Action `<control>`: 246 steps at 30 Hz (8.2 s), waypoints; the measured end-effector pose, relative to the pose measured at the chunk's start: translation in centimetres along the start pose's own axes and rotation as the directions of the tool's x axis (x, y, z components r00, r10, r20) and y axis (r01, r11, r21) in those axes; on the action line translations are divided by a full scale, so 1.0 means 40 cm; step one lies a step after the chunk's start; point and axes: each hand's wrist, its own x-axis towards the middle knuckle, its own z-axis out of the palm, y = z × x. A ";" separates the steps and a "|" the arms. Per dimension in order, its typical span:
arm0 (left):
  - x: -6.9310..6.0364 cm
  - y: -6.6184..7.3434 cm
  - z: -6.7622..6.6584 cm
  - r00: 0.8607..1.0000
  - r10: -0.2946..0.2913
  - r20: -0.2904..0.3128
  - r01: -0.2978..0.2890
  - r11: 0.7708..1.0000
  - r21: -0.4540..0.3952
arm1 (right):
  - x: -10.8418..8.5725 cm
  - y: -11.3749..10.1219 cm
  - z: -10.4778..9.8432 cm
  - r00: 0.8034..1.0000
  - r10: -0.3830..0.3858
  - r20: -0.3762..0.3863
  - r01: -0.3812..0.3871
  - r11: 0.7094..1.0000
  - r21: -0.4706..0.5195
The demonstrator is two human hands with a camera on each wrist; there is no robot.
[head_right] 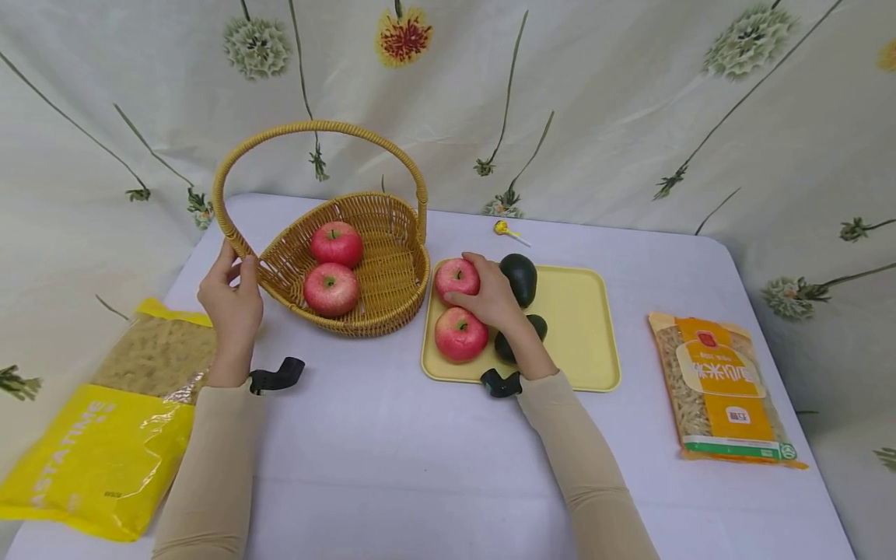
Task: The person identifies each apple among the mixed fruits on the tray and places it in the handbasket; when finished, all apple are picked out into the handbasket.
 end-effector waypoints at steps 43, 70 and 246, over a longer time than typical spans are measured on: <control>0.001 -0.005 0.001 1.000 0.015 0.004 -0.015 1.000 -0.004 | -0.007 -0.011 -0.024 0.984 -0.030 -0.175 0.064 0.980 0.188; 0.001 -0.004 0.002 1.000 0.008 0.005 -0.008 1.000 0.011 | -0.091 -0.121 -0.082 0.947 -0.110 -0.301 0.204 0.932 0.299; -0.001 -0.006 0.003 1.000 0.004 0.005 -0.004 1.000 -0.005 | -0.179 -0.018 -0.101 0.941 -0.133 -0.311 0.195 0.965 0.176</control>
